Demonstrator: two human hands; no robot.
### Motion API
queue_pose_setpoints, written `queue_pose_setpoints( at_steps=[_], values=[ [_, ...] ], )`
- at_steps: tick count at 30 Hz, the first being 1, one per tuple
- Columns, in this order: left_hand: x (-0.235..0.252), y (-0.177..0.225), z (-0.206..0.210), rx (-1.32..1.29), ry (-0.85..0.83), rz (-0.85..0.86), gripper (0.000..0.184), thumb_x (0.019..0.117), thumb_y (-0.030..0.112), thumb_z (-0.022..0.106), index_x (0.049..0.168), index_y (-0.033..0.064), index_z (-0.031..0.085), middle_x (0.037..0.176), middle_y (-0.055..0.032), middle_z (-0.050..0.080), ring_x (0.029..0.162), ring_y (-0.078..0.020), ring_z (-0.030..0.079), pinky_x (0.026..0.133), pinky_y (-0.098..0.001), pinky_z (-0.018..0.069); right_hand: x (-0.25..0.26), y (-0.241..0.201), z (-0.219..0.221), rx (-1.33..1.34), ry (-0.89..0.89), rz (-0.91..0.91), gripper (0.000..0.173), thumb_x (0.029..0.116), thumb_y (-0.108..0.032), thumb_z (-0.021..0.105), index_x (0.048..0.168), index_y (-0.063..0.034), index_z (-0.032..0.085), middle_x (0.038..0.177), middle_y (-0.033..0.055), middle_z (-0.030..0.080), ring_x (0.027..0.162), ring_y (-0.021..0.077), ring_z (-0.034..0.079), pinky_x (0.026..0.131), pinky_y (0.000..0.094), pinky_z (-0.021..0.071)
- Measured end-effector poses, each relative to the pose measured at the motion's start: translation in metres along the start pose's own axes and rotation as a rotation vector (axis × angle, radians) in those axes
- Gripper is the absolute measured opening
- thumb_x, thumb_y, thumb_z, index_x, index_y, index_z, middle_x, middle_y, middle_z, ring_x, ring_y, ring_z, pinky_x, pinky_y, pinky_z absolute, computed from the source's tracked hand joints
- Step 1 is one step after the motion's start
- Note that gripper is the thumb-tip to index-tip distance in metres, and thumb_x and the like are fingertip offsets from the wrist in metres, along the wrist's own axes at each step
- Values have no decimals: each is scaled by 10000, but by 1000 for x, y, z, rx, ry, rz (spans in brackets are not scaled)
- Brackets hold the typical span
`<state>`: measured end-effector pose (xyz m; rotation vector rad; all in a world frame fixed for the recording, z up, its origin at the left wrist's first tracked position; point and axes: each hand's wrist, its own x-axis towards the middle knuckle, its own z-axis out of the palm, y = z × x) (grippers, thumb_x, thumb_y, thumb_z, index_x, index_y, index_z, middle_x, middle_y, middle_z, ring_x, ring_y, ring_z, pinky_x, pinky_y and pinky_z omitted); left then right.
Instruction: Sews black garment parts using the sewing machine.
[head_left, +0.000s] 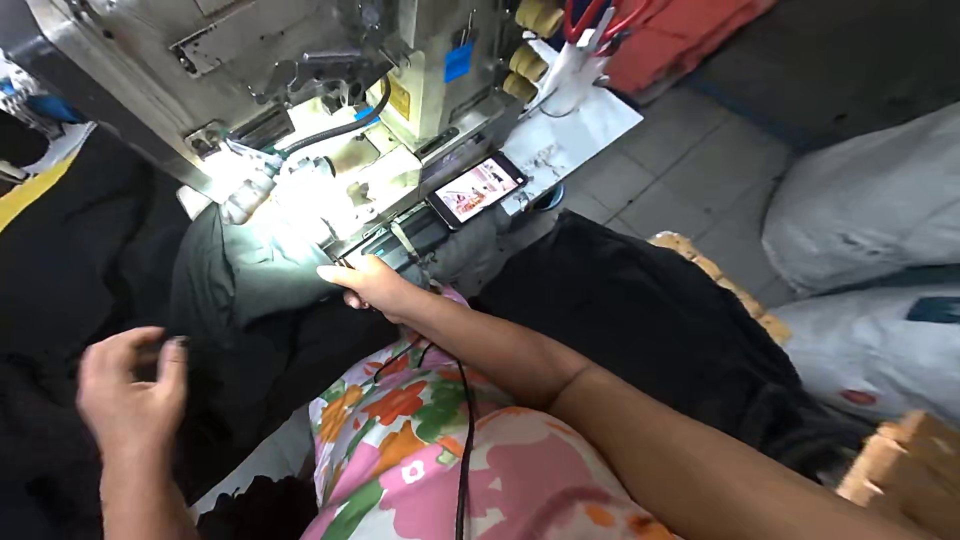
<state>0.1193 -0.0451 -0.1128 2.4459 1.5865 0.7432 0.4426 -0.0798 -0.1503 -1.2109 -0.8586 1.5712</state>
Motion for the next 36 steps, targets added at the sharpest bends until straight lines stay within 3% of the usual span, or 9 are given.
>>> queue_pose_setpoints(
  at_steps=[4, 8, 14, 19, 22, 25, 29, 32, 36],
  values=[
    [-11, 40, 49, -31, -113, 81, 965, 793, 615, 761, 1449, -34, 478, 1512, -330, 436, 1391, -526, 424, 1121, -712, 318, -6, -2, -3, -1, 6, 3, 322, 1068, -322, 568, 913, -53, 653, 628, 8, 572, 455, 37, 412, 464, 193, 368],
    [-2, 40, 61, 139, 33, 51, 454, 904, 116, 675, 1307, -77, 598, 1260, -354, 622, 1176, -574, 588, 979, -731, 427, -11, -11, 6, 56, -19, 25, 293, 1066, -300, 574, 893, -67, 613, 554, -16, 449, 437, 42, 394, 452, 185, 352],
    [1, 23, 54, 212, 79, 144, 316, 915, 4, 590, 1223, -39, 653, 1191, -344, 632, 1131, -574, 589, 924, -723, 440, -3, 8, 4, -56, -29, -24, 311, 1077, -310, 552, 961, -40, 656, 640, 5, 545, 467, 44, 416, 474, 199, 378],
    [-1, 5, 65, 82, -22, 149, 331, 922, 63, 555, 1217, -41, 663, 1181, -278, 678, 1122, -492, 639, 946, -647, 488, -15, 6, -5, -424, 350, -492, 173, 1007, -161, 616, 1058, -43, 731, 1067, 98, 670, 881, 161, 634, 775, 359, 542],
    [-1, 8, 63, 59, 15, 132, 309, 931, 52, 538, 1197, -33, 671, 1191, -268, 679, 1139, -476, 636, 962, -641, 477, -17, -6, 5, -506, 286, -670, 159, 982, -109, 633, 1087, -25, 718, 1044, 103, 705, 803, 138, 649, 710, 317, 566],
    [0, 11, 60, 63, 34, 128, 312, 917, 44, 535, 1187, -27, 676, 1186, -262, 679, 1135, -467, 638, 958, -630, 481, -11, -9, 17, -539, 26, -334, 356, 1031, -235, 632, 1326, -37, 612, 974, 132, 695, 758, 212, 669, 690, 413, 575],
    [-5, 9, 52, 50, -63, 105, 324, 942, 87, 564, 1229, -21, 668, 1212, -262, 673, 1164, -465, 630, 990, -631, 476, -13, -4, 24, -371, -54, -143, 302, 1012, -231, 671, 1210, -5, 643, 971, 171, 673, 796, 233, 634, 721, 422, 537],
    [-2, 16, 29, -47, -127, 63, 437, 972, 273, 636, 1316, 4, 638, 1276, -246, 653, 1206, -418, 622, 1016, -615, 481, -23, -8, 27, -433, 38, -353, 193, 1005, -166, 666, 1103, 1, 672, 853, 118, 653, 719, 191, 609, 670, 392, 531],
    [20, 83, -12, -291, -5, 13, 321, 1030, 273, 575, 1194, 1, 620, 1051, -129, 655, 857, -152, 645, 769, -341, 561, -36, -4, 38, -770, 134, -802, 213, 878, -52, 739, 1085, -17, 702, 859, 91, 691, 722, 194, 669, 632, 395, 582]
  ],
)
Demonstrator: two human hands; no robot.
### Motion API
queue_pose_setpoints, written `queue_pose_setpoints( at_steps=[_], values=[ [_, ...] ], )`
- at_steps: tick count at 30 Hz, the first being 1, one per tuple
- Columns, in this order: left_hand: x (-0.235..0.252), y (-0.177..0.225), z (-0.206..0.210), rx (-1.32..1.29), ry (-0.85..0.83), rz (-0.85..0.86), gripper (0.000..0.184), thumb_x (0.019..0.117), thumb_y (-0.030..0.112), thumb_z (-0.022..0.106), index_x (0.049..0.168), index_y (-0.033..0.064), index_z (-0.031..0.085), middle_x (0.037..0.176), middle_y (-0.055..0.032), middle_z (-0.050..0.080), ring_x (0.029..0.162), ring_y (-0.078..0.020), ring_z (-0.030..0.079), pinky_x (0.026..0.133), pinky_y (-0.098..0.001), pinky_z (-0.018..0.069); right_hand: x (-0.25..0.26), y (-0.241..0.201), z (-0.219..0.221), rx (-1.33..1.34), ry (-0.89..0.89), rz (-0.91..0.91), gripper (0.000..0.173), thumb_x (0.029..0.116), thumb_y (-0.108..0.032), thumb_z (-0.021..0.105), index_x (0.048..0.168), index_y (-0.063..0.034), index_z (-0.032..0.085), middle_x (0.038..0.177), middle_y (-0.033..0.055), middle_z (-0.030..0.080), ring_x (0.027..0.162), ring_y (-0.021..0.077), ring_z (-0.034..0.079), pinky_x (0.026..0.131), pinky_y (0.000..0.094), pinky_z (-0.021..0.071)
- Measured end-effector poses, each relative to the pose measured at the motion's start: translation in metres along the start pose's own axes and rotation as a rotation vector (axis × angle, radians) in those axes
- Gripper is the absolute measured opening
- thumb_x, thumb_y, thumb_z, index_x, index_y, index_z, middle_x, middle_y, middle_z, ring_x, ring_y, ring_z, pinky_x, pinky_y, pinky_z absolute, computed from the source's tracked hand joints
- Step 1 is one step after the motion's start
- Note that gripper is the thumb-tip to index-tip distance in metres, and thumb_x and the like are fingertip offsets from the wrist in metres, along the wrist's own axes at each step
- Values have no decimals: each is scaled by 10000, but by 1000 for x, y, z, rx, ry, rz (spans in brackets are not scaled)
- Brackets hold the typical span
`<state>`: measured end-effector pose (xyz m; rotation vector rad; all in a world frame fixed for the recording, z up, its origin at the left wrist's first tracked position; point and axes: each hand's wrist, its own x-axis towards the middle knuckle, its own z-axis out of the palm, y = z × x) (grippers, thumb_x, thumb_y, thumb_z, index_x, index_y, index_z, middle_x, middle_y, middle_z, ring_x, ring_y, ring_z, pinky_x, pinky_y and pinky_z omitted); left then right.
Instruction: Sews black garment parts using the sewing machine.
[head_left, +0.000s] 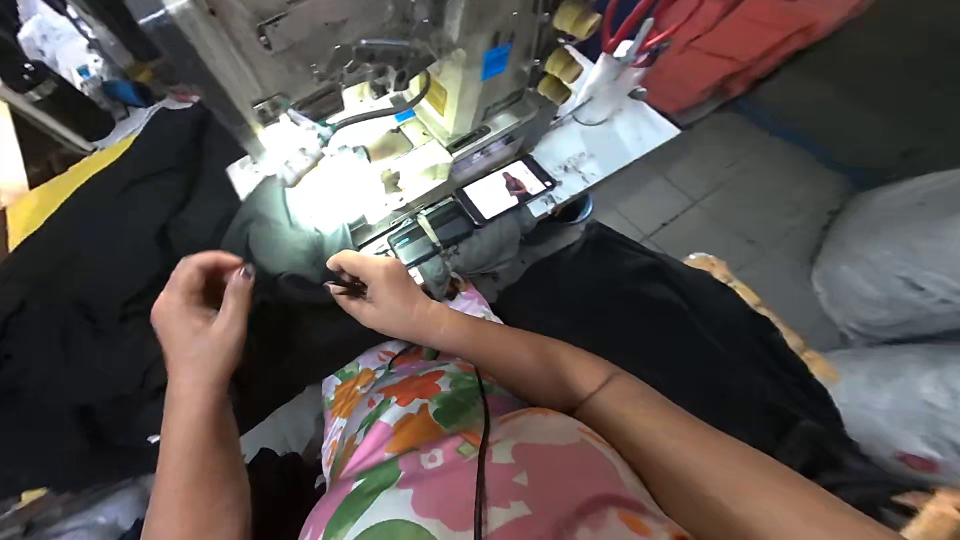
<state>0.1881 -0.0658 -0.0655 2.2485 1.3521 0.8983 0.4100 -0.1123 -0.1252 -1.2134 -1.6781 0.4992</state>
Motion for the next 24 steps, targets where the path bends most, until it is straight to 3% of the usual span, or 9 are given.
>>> queue_pose_setpoints(
  at_steps=[3, 6, 8, 10, 13, 15, 17, 20, 24],
  values=[
    [22, 45, 2, -35, -183, -69, 302, 1011, 257, 634, 1190, 18, 585, 897, -107, 688, 726, -178, 697, 693, -410, 619, -2, -4, 6, -191, -19, -232, 217, 819, -59, 767, 1033, -46, 734, 894, 94, 702, 727, 222, 700, 576, 405, 582],
    [45, 52, 14, 77, -434, -112, 228, 944, 158, 700, 1116, 42, 606, 763, -69, 684, 668, -200, 684, 675, -453, 597, -2, -2, 7, -259, -46, -322, 108, 833, -79, 746, 937, -67, 721, 844, 82, 679, 670, 223, 676, 521, 392, 547],
    [49, 48, 18, 95, -462, -74, 146, 927, 86, 686, 1049, 42, 619, 755, -62, 646, 673, -194, 639, 666, -433, 562, 4, 5, 0, -233, -70, -318, 159, 830, -141, 770, 971, -73, 738, 934, 91, 706, 745, 231, 705, 562, 417, 574],
    [52, 42, 14, 46, -348, -1, 135, 950, 95, 662, 1065, 37, 623, 832, -78, 671, 728, -185, 677, 707, -427, 595, 24, 17, -15, -164, -121, -235, 352, 874, -302, 779, 1138, -74, 730, 1083, 97, 723, 897, 231, 721, 716, 459, 615],
    [66, 36, -4, 27, 58, 78, 230, 991, 117, 574, 1163, -22, 636, 1022, -155, 714, 880, -206, 708, 807, -420, 596, 56, 51, -29, -73, -160, -65, 543, 901, -470, 704, 1263, -65, 706, 869, 92, 708, 707, 190, 620, 681, 446, 532],
    [86, 19, -14, -67, 350, 107, 232, 987, 87, 548, 1163, -51, 609, 1063, -155, 686, 902, -183, 687, 802, -363, 583, 65, 66, -28, -45, -111, -55, 357, 935, -355, 681, 1050, -25, 749, 789, 87, 675, 713, 163, 608, 704, 408, 517],
    [105, 4, -14, -344, 539, 71, 143, 979, 44, 580, 1110, -6, 550, 973, -70, 631, 787, -130, 675, 709, -319, 615, 67, 66, -25, -48, -43, -48, 205, 934, -171, 669, 984, 15, 740, 894, 131, 718, 841, 174, 679, 806, 395, 559],
    [107, 12, -7, -669, 559, -23, 169, 982, 2, 592, 1114, 50, 498, 910, -21, 609, 729, -122, 660, 683, -318, 614, 68, 66, -16, -3, 22, -25, 179, 937, -148, 681, 958, 19, 742, 868, 113, 716, 781, 126, 660, 763, 333, 560],
    [83, 41, -5, -842, 221, -34, 168, 1002, 49, 601, 1082, 145, 488, 845, 63, 639, 714, -75, 667, 687, -292, 616, 61, 27, -33, 188, -248, 102, 220, 937, -259, 741, 833, -67, 717, 650, -52, 597, 560, -12, 499, 562, 229, 444]
  ],
)
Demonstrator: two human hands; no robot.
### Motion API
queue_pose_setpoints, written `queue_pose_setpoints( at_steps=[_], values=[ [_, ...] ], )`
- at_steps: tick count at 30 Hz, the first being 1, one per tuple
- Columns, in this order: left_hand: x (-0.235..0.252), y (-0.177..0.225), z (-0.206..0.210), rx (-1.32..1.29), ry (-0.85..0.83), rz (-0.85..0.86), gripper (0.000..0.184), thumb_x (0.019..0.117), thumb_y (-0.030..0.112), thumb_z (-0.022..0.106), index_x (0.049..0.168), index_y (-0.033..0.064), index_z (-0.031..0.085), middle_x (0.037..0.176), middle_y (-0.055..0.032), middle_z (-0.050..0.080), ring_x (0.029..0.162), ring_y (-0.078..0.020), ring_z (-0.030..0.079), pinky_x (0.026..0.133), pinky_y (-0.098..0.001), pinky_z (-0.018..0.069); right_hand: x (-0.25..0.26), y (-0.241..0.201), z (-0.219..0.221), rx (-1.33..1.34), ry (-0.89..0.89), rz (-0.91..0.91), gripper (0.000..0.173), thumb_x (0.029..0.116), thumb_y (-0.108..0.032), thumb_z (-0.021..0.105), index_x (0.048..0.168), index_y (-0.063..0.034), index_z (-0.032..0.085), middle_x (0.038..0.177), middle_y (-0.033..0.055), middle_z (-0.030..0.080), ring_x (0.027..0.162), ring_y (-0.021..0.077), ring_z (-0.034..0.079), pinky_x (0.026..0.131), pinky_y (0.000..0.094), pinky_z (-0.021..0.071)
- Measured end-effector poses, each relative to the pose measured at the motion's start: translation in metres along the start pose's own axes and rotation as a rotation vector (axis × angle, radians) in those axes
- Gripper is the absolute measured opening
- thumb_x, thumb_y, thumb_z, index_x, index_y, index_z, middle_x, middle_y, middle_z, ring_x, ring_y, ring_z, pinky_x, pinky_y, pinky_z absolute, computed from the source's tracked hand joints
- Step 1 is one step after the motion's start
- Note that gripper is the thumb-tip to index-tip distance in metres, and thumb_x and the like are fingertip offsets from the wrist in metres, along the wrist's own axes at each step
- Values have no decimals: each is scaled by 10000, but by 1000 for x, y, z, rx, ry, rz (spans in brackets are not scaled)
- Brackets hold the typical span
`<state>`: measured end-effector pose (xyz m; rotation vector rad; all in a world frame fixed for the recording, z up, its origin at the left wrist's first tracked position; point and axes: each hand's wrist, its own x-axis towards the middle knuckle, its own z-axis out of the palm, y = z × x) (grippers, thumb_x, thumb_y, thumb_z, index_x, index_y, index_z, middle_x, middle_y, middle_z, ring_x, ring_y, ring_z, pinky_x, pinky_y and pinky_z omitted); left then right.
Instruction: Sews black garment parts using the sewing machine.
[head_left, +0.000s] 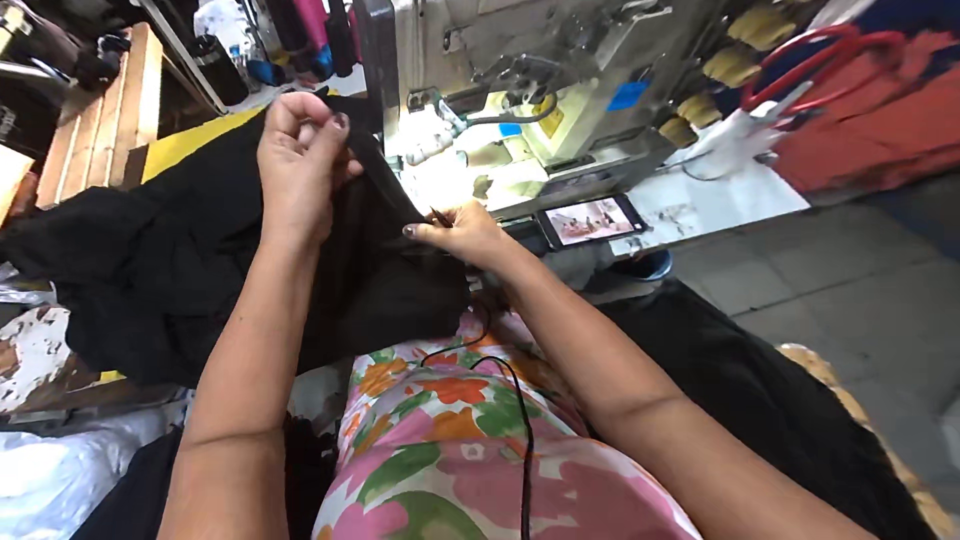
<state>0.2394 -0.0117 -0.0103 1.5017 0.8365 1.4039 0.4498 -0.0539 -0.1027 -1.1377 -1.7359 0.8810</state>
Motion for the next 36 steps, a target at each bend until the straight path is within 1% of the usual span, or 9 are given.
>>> queue_pose_setpoints(
  at_steps=[2, 4, 6, 9, 14, 25, 28, 32, 36],
  values=[
    [-14, -1, 1, 154, -246, 57, 155, 984, 58, 622, 1109, 88, 536, 919, 41, 666, 763, -70, 675, 702, -280, 612, -19, -17, -4, 48, -147, -111, 164, 927, -217, 742, 861, -69, 723, 761, -54, 637, 671, -24, 547, 633, 191, 477],
    [-28, -7, 1, 481, -470, 225, 172, 958, 52, 624, 1113, -22, 643, 1033, -87, 696, 869, -139, 689, 773, -328, 600, -44, -21, 0, -1, -184, -207, 198, 900, -217, 748, 789, -61, 700, 798, 2, 653, 758, 48, 609, 686, 246, 524],
    [-47, -12, 10, 783, -764, 358, 217, 955, 20, 591, 1138, 41, 705, 1120, -125, 713, 992, -246, 703, 854, -458, 590, -66, -13, 8, -56, -186, -217, 229, 900, -211, 765, 742, -62, 693, 761, 13, 655, 711, 56, 624, 640, 242, 543],
    [-54, -25, 18, 1096, -1056, 426, 241, 962, -32, 569, 1138, 97, 670, 1041, -126, 687, 898, -343, 700, 721, -518, 572, -82, 2, 16, 21, -195, -66, 218, 960, -212, 726, 846, -26, 725, 751, 17, 675, 577, 25, 608, 539, 200, 548],
    [-9, -3, -4, 1261, -957, 397, 139, 1024, 97, 571, 1044, 44, 697, 958, -177, 661, 887, -386, 684, 747, -558, 558, -69, 19, 26, 204, -73, 175, 217, 1029, -188, 638, 949, -14, 740, 618, 9, 648, 486, 46, 575, 511, 217, 527],
    [-29, 14, 8, 1337, -887, 393, 143, 976, 192, 674, 923, 59, 682, 879, -144, 632, 759, -359, 668, 602, -529, 536, -39, 40, 20, 195, -47, -11, 104, 966, -102, 704, 1029, -45, 764, 939, 40, 734, 601, 48, 622, 543, 217, 556],
    [-33, 14, 14, 1422, -840, 365, 125, 970, 146, 689, 944, 24, 689, 926, -188, 639, 785, -408, 667, 613, -553, 534, -37, 39, 19, 161, -59, -33, 108, 965, -107, 699, 1013, -35, 764, 937, 36, 734, 633, 23, 625, 578, 197, 552],
    [-32, 19, 15, 1368, -878, 336, 145, 955, 207, 715, 907, 72, 692, 836, -125, 638, 725, -342, 670, 578, -522, 525, -36, 38, 18, 148, -41, -55, 104, 965, -88, 692, 1019, -51, 773, 961, 36, 741, 626, 25, 626, 567, 196, 554],
    [-28, 17, 16, 1437, -817, 327, 143, 983, 159, 677, 949, 21, 692, 916, -189, 649, 788, -409, 674, 615, -565, 535, -35, 40, 17, 104, -25, -56, 100, 968, -124, 695, 981, -48, 759, 912, 37, 719, 638, 39, 624, 586, 217, 556]
  ],
)
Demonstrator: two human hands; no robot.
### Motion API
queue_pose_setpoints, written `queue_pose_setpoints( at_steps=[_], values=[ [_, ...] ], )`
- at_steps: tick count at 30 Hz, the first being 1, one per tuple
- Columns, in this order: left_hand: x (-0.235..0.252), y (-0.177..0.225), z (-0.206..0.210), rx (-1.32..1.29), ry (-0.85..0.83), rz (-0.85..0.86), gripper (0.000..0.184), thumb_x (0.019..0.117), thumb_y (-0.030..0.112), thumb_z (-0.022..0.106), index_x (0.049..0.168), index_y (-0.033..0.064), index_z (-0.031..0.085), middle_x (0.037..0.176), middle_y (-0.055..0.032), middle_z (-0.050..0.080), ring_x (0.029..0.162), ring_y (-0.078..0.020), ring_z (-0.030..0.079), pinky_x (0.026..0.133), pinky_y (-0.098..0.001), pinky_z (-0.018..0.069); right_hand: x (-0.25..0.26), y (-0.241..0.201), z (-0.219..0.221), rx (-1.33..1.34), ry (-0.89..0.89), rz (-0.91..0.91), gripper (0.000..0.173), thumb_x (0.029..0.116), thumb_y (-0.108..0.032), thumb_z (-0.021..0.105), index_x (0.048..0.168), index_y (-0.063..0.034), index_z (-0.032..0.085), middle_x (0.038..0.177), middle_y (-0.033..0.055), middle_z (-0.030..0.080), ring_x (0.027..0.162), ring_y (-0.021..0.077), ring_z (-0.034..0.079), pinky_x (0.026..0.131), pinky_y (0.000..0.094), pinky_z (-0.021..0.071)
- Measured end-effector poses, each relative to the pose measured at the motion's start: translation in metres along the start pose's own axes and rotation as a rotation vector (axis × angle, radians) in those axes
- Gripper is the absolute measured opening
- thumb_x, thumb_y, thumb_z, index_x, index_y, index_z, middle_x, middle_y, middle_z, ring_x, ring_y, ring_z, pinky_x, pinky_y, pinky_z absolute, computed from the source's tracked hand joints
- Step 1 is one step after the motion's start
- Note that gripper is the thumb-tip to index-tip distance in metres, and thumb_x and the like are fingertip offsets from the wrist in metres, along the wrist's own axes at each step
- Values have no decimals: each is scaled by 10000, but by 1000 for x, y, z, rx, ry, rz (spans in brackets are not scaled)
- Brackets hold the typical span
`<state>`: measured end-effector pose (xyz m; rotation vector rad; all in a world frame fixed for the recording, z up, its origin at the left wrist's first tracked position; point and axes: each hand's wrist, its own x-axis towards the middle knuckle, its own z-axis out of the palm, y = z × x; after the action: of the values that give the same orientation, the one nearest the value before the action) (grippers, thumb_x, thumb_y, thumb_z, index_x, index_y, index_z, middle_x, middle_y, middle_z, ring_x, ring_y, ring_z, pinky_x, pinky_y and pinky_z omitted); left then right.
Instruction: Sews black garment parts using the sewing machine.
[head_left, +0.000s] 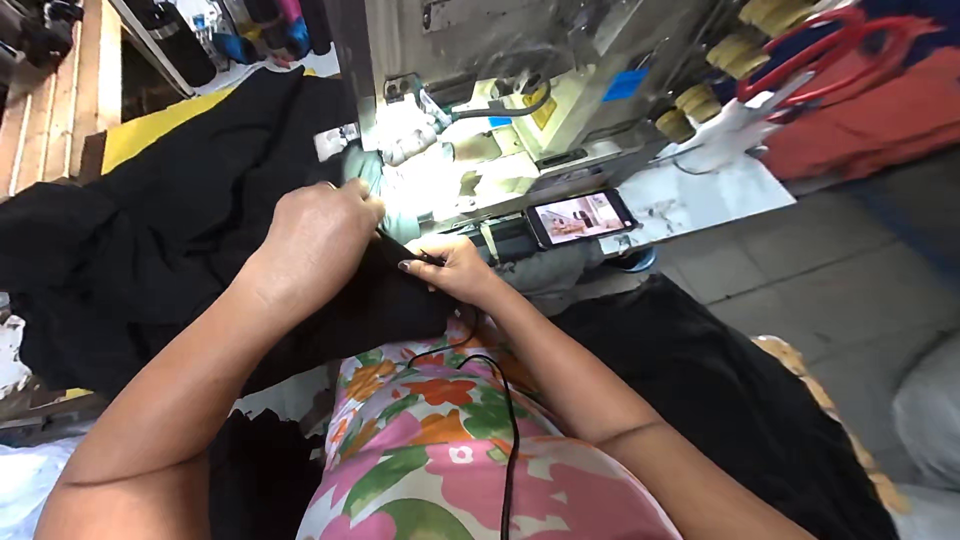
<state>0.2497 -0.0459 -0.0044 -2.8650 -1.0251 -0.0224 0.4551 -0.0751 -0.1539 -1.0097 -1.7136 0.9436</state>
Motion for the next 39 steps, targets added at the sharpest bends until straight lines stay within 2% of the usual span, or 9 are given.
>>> queue_pose_setpoints(
  at_steps=[12, 16, 19, 21, 23, 27, 34, 37, 39],
  values=[
    [9, -5, -9, 103, 2, -95, 108, 988, 92, 640, 995, 5, 704, 962, -229, 669, 800, -469, 672, 599, -619, 513, 7, 4, 0, -46, 39, -10, 122, 959, -136, 697, 969, -31, 758, 926, 46, 725, 669, 25, 631, 627, 208, 559],
    [-9, 6, -13, 34, 220, 173, 219, 1018, 235, 589, 921, 61, 682, 768, -134, 644, 699, -363, 656, 566, -504, 494, 3, -6, -5, 13, -13, -17, 73, 949, -72, 698, 987, -45, 754, 968, 49, 721, 631, 50, 620, 562, 220, 553],
    [-15, -3, 38, -59, 170, 97, 608, 781, 438, 823, 1269, 110, 666, 1031, -223, 636, 972, -461, 610, 841, -630, 483, -12, -15, -6, 53, -102, -12, 84, 925, -85, 741, 973, -16, 745, 856, 48, 712, 585, 56, 609, 520, 224, 543],
    [-15, -17, 80, -92, 141, -64, 785, 633, 110, 885, 1374, 139, 628, 1170, -299, 580, 1090, -535, 567, 888, -669, 492, -19, -13, -5, 128, -138, 21, 100, 935, -102, 731, 949, -3, 725, 816, 40, 684, 564, 41, 575, 501, 199, 510],
    [-11, -28, 95, -106, 260, -85, 602, 716, -110, 749, 1278, 90, 677, 1054, -295, 580, 988, -531, 599, 718, -614, 543, -18, -7, -3, 184, -108, 24, 93, 940, -90, 718, 933, 2, 722, 819, 33, 676, 559, 23, 561, 498, 180, 500],
    [18, -49, 94, 52, 474, -65, 328, 948, -47, 558, 1204, 96, 705, 1031, -264, 612, 980, -491, 612, 769, -575, 518, 5, 0, 1, 179, 33, 20, 112, 963, -114, 705, 913, -13, 706, 818, 21, 672, 540, 14, 551, 498, 177, 504],
    [6, -17, 56, -25, 108, -100, 555, 698, 250, 900, 1201, 122, 703, 1324, -279, 532, 1116, -503, 578, 776, -612, 533, 13, -8, -3, -3, -15, 50, 108, 948, -151, 738, 912, -51, 718, 873, 35, 676, 610, 59, 597, 540, 211, 534],
    [6, -16, 80, 44, 272, 18, 248, 827, 267, 772, 1001, 107, 699, 1363, -190, 596, 1244, -405, 546, 945, -561, 431, 9, -7, -2, 24, -24, 8, 72, 955, -107, 710, 936, -39, 724, 929, 41, 687, 649, 44, 609, 572, 196, 542],
    [12, -22, 89, 86, 437, 78, 92, 932, 145, 670, 874, 74, 667, 1081, -138, 706, 1156, -351, 609, 1051, -515, 397, 12, -8, -2, 43, 11, -17, 66, 965, -95, 680, 951, -39, 712, 934, 43, 675, 652, 42, 592, 573, 186, 524]
  ],
)
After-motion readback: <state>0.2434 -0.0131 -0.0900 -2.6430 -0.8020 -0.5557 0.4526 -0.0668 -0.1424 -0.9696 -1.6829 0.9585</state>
